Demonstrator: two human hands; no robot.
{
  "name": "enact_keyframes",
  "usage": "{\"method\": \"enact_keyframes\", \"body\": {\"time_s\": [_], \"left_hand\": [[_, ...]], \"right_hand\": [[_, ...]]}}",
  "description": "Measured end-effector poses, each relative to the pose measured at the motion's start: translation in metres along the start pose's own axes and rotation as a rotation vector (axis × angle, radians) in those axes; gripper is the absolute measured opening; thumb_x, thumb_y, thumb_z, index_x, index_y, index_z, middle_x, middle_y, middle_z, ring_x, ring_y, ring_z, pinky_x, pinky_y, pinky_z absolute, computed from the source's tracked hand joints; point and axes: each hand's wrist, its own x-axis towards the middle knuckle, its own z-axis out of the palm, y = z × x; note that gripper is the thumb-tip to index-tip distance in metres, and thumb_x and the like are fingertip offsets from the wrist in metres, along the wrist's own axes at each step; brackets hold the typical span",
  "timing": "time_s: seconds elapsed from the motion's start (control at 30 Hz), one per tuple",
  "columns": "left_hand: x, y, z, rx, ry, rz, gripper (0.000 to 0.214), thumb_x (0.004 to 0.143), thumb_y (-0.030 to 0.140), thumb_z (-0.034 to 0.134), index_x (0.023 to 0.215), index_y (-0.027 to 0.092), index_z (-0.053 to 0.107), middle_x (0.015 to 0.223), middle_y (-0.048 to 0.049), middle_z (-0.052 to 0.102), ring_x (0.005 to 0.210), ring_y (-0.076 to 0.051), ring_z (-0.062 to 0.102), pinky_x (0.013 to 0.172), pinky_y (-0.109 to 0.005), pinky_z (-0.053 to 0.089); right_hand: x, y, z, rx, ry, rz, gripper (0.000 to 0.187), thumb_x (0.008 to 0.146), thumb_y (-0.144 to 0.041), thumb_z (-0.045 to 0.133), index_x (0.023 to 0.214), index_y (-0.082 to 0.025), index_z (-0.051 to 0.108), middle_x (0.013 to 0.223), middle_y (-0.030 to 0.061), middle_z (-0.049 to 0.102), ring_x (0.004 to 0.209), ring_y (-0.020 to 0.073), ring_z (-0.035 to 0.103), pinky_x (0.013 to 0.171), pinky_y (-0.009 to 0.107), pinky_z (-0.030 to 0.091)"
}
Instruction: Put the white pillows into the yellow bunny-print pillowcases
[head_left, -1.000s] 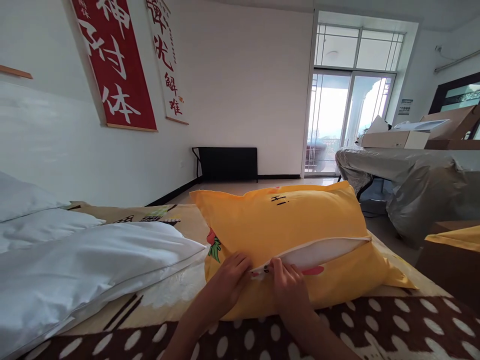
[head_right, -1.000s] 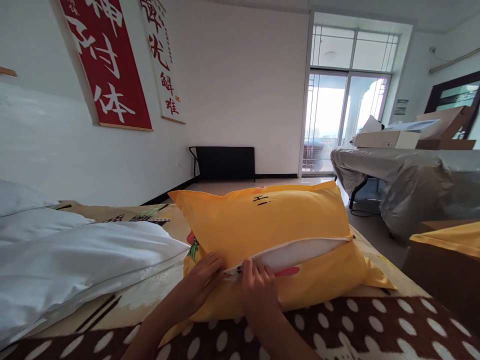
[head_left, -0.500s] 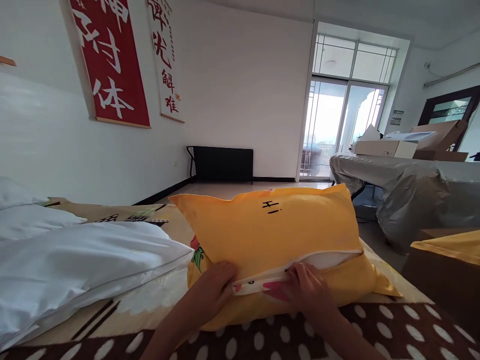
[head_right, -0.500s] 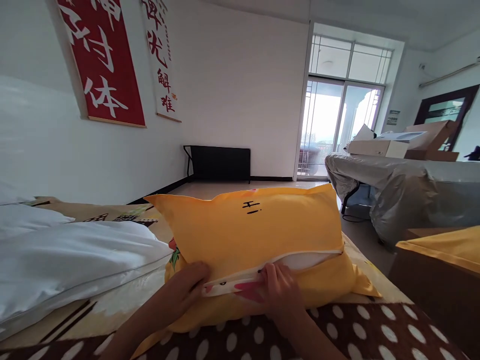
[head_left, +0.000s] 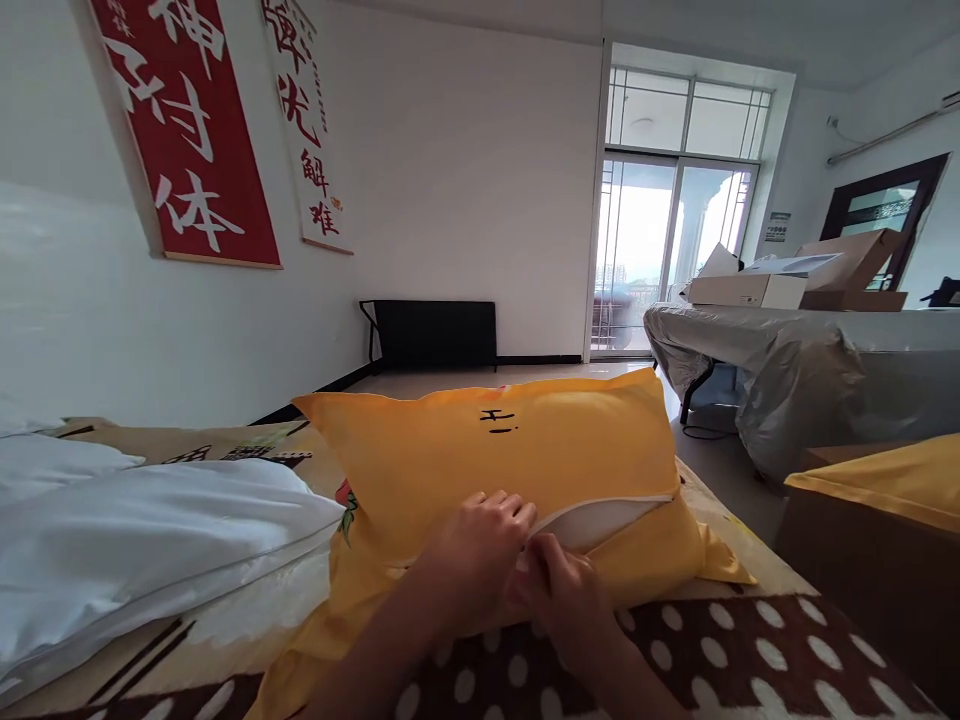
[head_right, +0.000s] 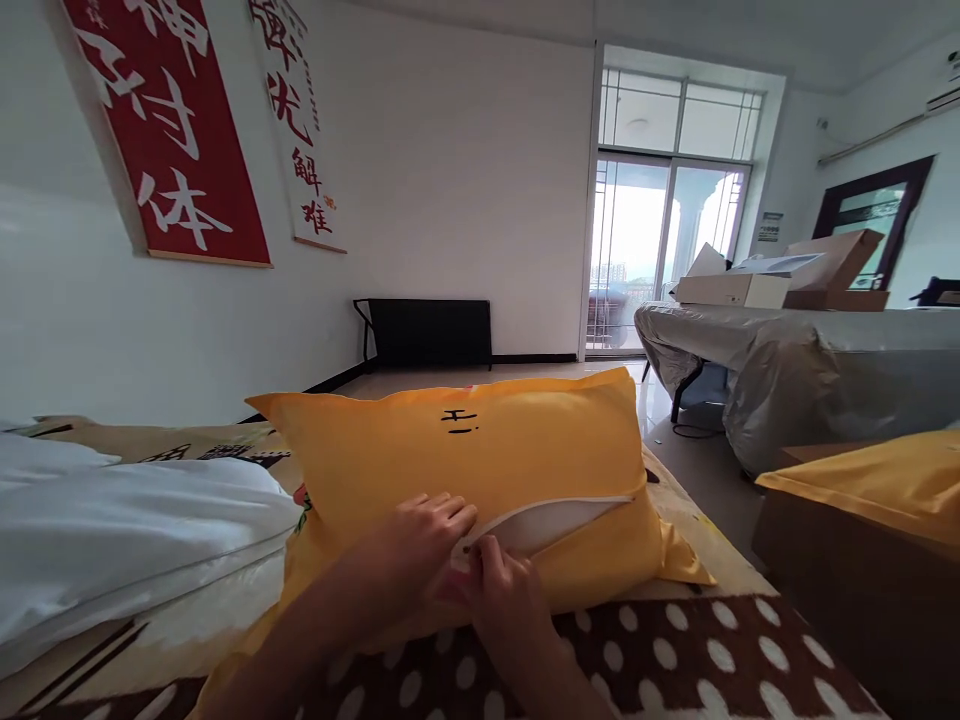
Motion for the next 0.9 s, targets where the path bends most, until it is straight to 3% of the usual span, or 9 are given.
{"method": "enact_keyframes", "body": {"time_s": [0.1, 0.2, 0.33, 0.63, 0.9], "left_hand": [[0.011, 0.004, 0.003, -0.095, -0.024, -0.126, 0.022, 0.068, 0.005, 0.044, 0.084, 0.017, 0.053, 0.087, -0.0081, 0.061, 0.077, -0.023, 0.056, 0.066, -0.034, 0.042], [0.013, -0.001, 0.025, -0.128, 0.046, -0.127, 0.025, 0.067, 0.003, 0.044, 0.085, 0.018, 0.052, 0.095, -0.0092, 0.059, 0.081, -0.022, 0.055, 0.068, -0.033, 0.042], [0.012, -0.007, 0.044, -0.096, 0.122, -0.131, 0.020, 0.071, 0.004, 0.043, 0.082, 0.018, 0.051, 0.092, -0.0081, 0.059, 0.082, -0.022, 0.054, 0.068, -0.033, 0.042], [0.017, -0.016, 0.048, -0.176, 0.067, -0.071, 0.011, 0.078, 0.009, 0.046, 0.078, 0.017, 0.054, 0.087, -0.0084, 0.062, 0.082, -0.023, 0.056, 0.070, -0.034, 0.042], [0.011, -0.026, 0.057, -0.296, 0.126, -0.069, 0.015, 0.087, 0.018, 0.037, 0.077, 0.019, 0.048, 0.084, -0.0064, 0.060, 0.075, -0.021, 0.054, 0.065, -0.031, 0.036]], "right_hand": [[0.002, 0.002, -0.003, -0.081, 0.045, -0.054, 0.010, 0.084, -0.019, 0.050, 0.075, -0.021, 0.047, 0.060, -0.0019, 0.061, 0.052, 0.0137, 0.057, 0.052, 0.023, 0.033], [0.003, 0.005, 0.000, -0.126, 0.103, -0.074, 0.011, 0.080, -0.012, 0.050, 0.074, -0.021, 0.048, 0.063, -0.0005, 0.060, 0.058, 0.0152, 0.056, 0.055, 0.025, 0.035], [0.005, 0.008, 0.004, -0.020, 0.099, -0.062, 0.014, 0.082, -0.008, 0.046, 0.076, -0.020, 0.048, 0.070, 0.0011, 0.060, 0.066, 0.0152, 0.055, 0.058, 0.024, 0.039], [0.009, 0.009, 0.001, -0.042, 0.139, -0.069, 0.012, 0.085, -0.011, 0.045, 0.079, -0.020, 0.050, 0.071, 0.0014, 0.058, 0.067, 0.0167, 0.052, 0.062, 0.027, 0.039], [0.015, 0.021, 0.000, -0.382, 0.192, 0.008, 0.018, 0.083, -0.005, 0.045, 0.073, -0.019, 0.051, 0.078, 0.0059, 0.056, 0.075, 0.0218, 0.048, 0.069, 0.034, 0.037]]}}
